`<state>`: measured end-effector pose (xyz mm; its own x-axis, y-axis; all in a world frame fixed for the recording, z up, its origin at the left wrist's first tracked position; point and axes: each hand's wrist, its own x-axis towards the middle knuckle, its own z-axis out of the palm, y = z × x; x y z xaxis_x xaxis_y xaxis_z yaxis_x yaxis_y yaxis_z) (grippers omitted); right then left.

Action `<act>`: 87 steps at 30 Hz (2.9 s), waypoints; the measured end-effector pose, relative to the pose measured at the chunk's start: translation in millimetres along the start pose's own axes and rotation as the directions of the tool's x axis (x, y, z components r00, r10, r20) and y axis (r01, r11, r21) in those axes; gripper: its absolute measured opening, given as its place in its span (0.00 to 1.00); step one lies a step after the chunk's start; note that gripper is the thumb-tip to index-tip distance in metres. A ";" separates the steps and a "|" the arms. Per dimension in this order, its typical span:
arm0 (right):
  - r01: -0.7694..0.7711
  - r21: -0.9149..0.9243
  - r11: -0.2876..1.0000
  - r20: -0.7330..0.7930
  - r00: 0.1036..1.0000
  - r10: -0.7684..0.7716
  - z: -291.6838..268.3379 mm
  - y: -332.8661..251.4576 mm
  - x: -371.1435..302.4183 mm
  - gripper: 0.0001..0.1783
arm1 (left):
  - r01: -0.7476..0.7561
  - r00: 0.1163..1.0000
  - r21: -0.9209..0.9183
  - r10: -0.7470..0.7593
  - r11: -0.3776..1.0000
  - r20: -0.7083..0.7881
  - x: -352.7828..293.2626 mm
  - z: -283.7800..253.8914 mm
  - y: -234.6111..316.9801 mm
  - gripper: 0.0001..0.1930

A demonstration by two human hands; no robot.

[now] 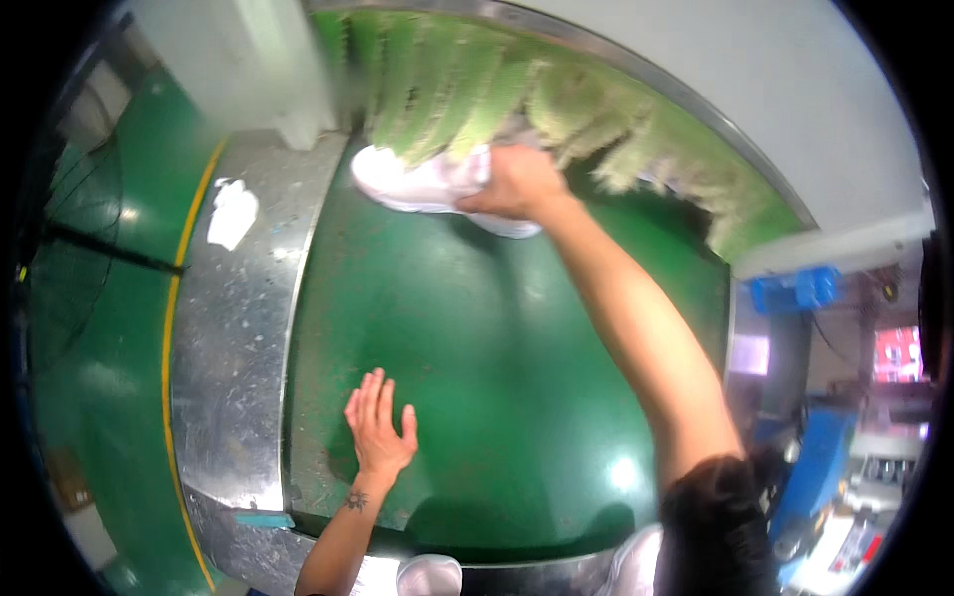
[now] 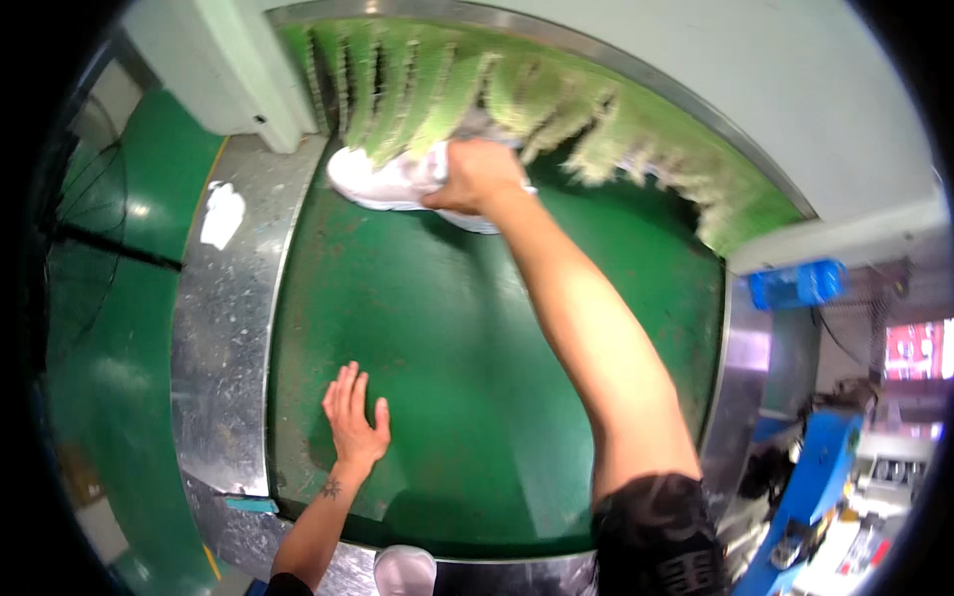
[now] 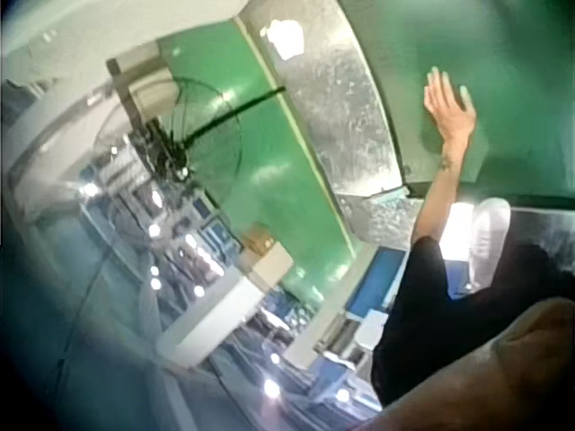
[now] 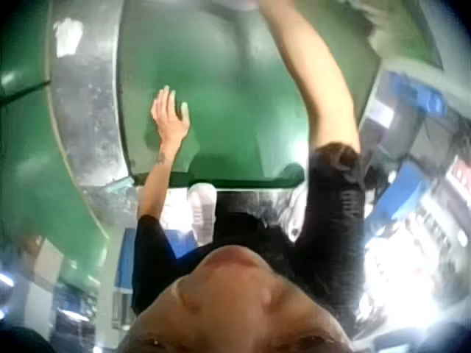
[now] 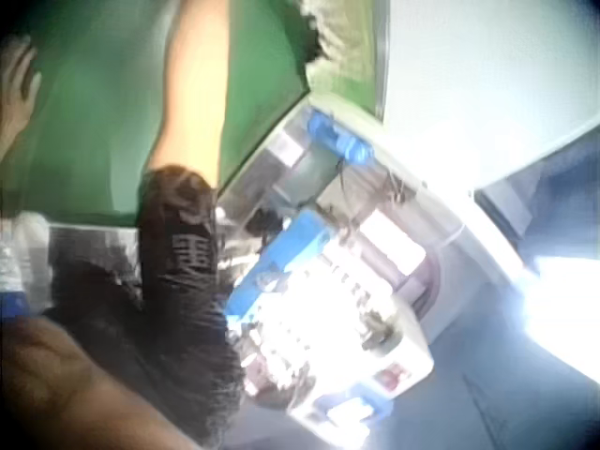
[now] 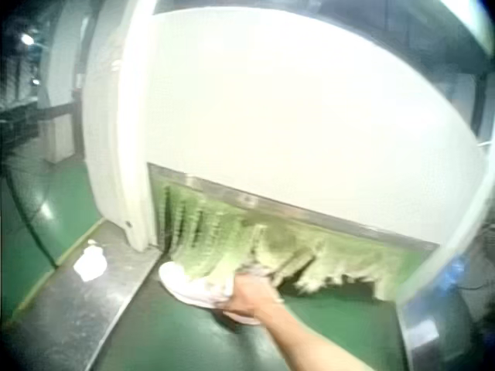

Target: The person places sneakers into a lasting machine to shape them, removes them, and then wipes the finished shoes with a cloth.

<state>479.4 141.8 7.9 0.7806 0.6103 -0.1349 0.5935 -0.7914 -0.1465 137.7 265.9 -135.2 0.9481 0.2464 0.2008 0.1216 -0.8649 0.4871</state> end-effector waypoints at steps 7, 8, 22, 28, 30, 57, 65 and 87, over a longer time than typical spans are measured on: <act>-0.215 0.329 0.919 -0.032 0.971 0.239 85.5 -30.6 -109.1 0.35 | -0.053 0.995 0.004 0.053 0.999 -0.086 -13.8 -22.8 -19.8 0.22; 0.053 0.190 0.980 0.145 0.986 -0.081 97.9 -49.1 -159.4 0.35 | -0.014 0.998 0.006 0.015 1.000 -0.066 -25.2 -19.0 -32.9 0.21; -0.015 0.982 -0.189 0.167 0.547 0.820 -99.3 -130.1 -710.4 0.30 | 0.334 0.697 -0.937 0.642 0.104 0.320 -144.2 -147.7 324.6 0.51; 0.305 0.834 0.459 -0.551 0.481 0.682 -88.1 -159.3 -836.4 0.44 | 0.481 0.380 -0.845 0.813 0.234 0.442 -260.5 -159.4 439.3 0.45; 0.347 0.918 0.194 -0.345 0.454 0.821 -47.4 -160.1 -911.0 0.41 | 0.552 0.240 -0.769 0.821 0.324 0.518 -331.0 -158.8 476.3 0.43; 0.640 0.764 0.081 0.387 -0.555 0.737 46.4 -259.5 -1288.7 0.35 | -0.162 -0.472 -0.862 0.730 0.480 0.495 -720.0 2.8 1008.2 0.16; 0.707 0.707 0.010 0.354 -0.367 0.860 -20.0 -170.9 -1321.5 0.32 | 0.550 -0.478 -0.277 0.569 0.788 0.669 -549.5 -145.3 788.5 0.28; -0.607 0.667 -0.432 -0.119 -0.659 0.742 9.3 99.5 -1335.1 0.40 | 0.433 0.504 -0.519 0.279 0.737 0.817 -473.2 -131.9 585.7 0.34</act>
<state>-505.5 -751.4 164.4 -0.0509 -0.9940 0.0964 -0.8610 -0.0052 -0.5086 -278.5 -299.6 167.2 0.7518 -0.4749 -0.4575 0.3476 -0.3041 0.8869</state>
